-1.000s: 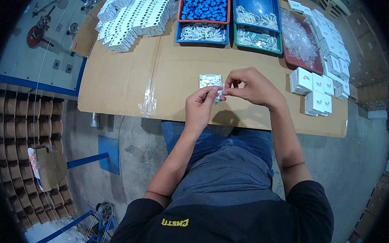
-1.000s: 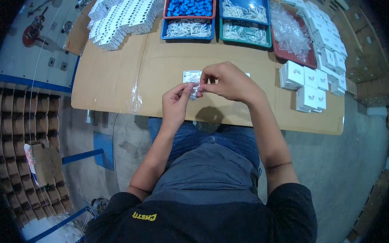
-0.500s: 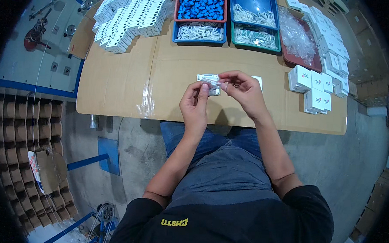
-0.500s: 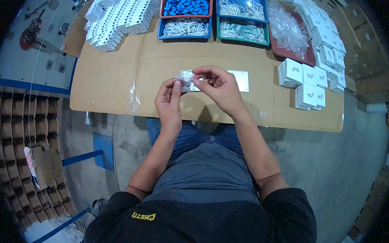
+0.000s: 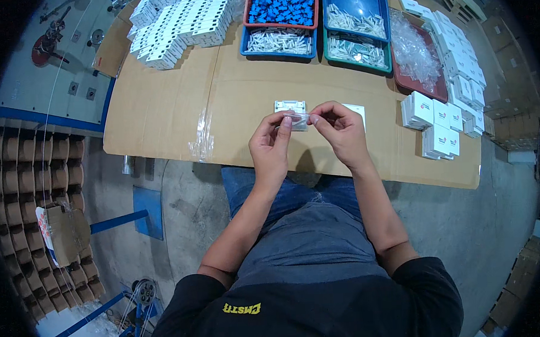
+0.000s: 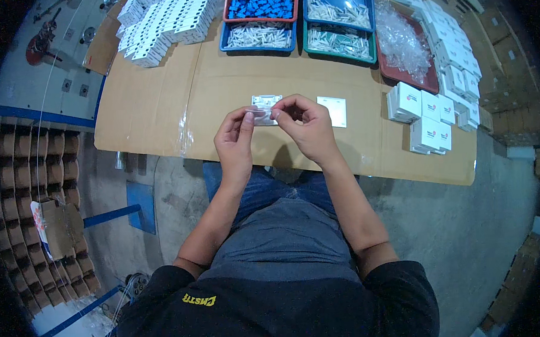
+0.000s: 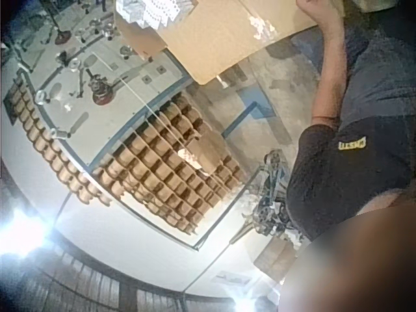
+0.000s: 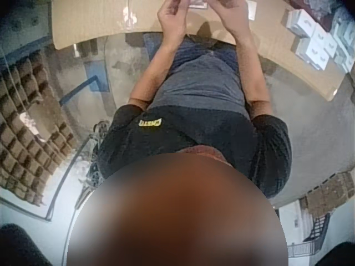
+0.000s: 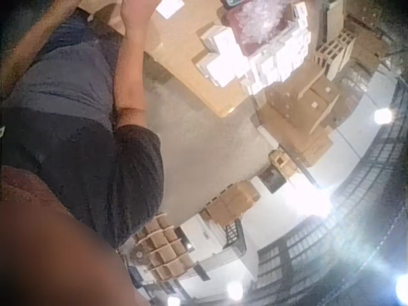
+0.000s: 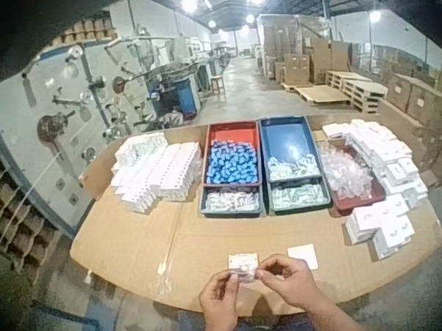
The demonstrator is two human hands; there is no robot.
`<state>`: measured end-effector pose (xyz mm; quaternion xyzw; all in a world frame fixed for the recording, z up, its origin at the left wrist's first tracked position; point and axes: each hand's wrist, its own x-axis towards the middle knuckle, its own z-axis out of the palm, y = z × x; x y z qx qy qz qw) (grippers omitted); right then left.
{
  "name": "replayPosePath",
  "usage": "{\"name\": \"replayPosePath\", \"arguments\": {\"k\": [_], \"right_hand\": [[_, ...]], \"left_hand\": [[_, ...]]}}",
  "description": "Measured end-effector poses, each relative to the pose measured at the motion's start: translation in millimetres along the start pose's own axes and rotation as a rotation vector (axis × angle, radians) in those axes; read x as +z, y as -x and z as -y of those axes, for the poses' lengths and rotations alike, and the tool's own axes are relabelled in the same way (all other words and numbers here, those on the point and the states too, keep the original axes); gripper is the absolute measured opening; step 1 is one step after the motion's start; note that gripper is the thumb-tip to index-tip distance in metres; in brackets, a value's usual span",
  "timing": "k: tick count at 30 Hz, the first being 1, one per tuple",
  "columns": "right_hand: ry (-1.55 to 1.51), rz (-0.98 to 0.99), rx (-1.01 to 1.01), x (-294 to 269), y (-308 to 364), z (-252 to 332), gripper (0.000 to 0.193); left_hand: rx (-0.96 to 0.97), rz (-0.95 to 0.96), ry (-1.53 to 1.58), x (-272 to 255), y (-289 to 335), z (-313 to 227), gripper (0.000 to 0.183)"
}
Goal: The worker is picking up small electronic components and screws from bins, placing them into small plastic bags, and then organizing these bags into white cardboard boxes.
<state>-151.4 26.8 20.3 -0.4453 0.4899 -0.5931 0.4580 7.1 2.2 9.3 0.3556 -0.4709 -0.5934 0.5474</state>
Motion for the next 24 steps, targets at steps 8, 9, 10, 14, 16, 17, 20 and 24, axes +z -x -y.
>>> {"name": "replayPosePath", "arguments": {"k": [8, 9, 10, 14, 16, 17, 20, 24], "right_hand": [[0.038, -0.008, 0.023, 1.6, 1.4, 5.9, 0.013], [0.054, -0.004, 0.026, 1.5, 1.8, 6.3, 0.013], [0.054, -0.005, 0.027, 1.1, 2.2, 6.1, 0.013], [0.080, 0.000, 0.028, 0.8, 2.6, 4.6, 0.012], [0.087, 0.000, 0.024, 1.1, 2.6, 3.2, 0.012], [0.093, -0.010, 0.022, 1.2, 2.6, 2.1, 0.012], [0.089, -0.021, 0.015, 1.0, 2.6, 1.3, 0.012], [0.040, -0.035, -0.011, 2.0, 2.7, -2.7, 0.010]], "left_hand": [[0.000, 0.007, -0.001, -0.3, -0.2, -0.3, 0.017], [-0.001, 0.007, -0.001, -0.3, -0.1, 0.2, 0.017], [-0.005, 0.006, 0.002, -0.4, -0.1, 0.6, 0.017], [-0.010, -0.003, -0.011, -1.7, 0.2, 1.4, 0.018], [-0.017, -0.006, -0.003, -2.5, 0.3, 2.9, 0.018], [-0.022, -0.009, 0.004, -2.7, 0.4, 3.4, 0.019], [-0.032, -0.008, 0.003, -1.5, 0.9, 1.1, 0.019], [-0.036, -0.009, 0.011, -1.0, 0.7, 1.9, 0.019]]}}
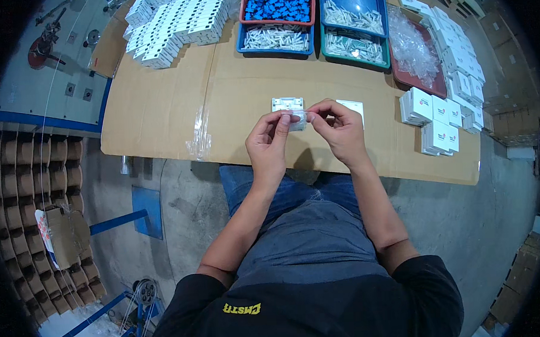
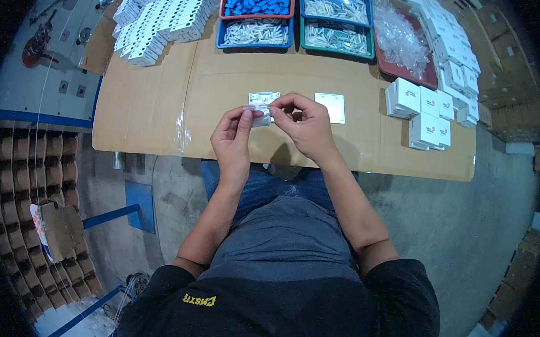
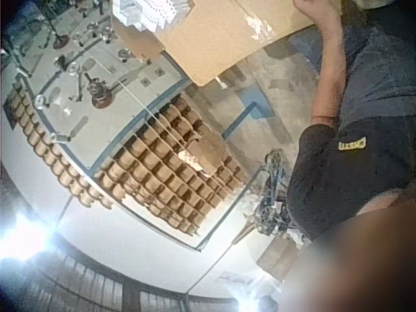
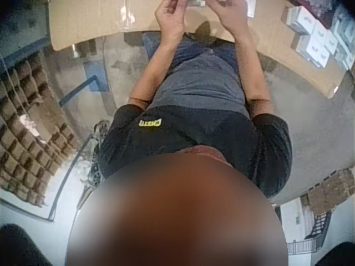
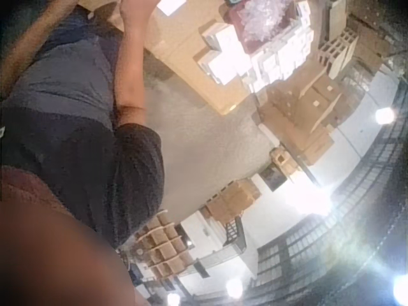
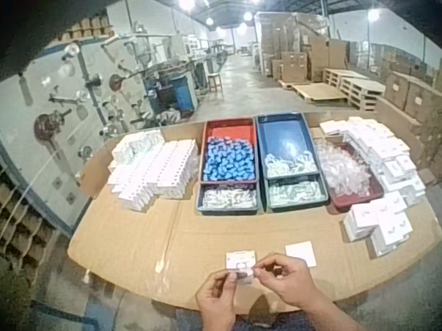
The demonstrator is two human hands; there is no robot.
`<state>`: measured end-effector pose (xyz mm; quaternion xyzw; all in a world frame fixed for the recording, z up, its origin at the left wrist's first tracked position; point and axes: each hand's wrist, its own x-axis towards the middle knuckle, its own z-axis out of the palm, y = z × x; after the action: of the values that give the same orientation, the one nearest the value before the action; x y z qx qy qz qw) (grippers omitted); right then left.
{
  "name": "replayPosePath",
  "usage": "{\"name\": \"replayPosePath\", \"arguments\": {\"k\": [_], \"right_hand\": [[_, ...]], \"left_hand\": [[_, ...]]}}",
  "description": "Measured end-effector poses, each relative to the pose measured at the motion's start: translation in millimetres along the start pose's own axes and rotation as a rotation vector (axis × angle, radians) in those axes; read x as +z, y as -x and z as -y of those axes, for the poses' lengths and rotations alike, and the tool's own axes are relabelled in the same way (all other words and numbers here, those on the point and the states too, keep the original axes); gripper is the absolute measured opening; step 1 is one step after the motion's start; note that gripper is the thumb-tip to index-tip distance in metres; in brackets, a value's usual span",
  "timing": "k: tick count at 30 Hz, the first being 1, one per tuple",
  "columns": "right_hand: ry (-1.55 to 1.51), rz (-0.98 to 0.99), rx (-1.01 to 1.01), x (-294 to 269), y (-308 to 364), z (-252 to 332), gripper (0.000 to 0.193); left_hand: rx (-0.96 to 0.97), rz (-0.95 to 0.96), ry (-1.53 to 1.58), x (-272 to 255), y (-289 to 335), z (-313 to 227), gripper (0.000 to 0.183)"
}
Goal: The worker is picking up small electronic components and screws from bins, placing them into small plastic bags, and then organizing these bags into white cardboard boxes.
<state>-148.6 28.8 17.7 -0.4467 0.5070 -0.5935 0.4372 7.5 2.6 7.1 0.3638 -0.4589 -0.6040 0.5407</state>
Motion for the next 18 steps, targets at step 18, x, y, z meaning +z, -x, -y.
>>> {"name": "replayPosePath", "arguments": {"k": [18], "right_hand": [[0.016, 0.036, -0.065, -0.1, 0.0, 1.9, 0.010]], "left_hand": [[0.024, 0.043, 0.021, -1.0, 2.7, 0.3, 0.019]]}}
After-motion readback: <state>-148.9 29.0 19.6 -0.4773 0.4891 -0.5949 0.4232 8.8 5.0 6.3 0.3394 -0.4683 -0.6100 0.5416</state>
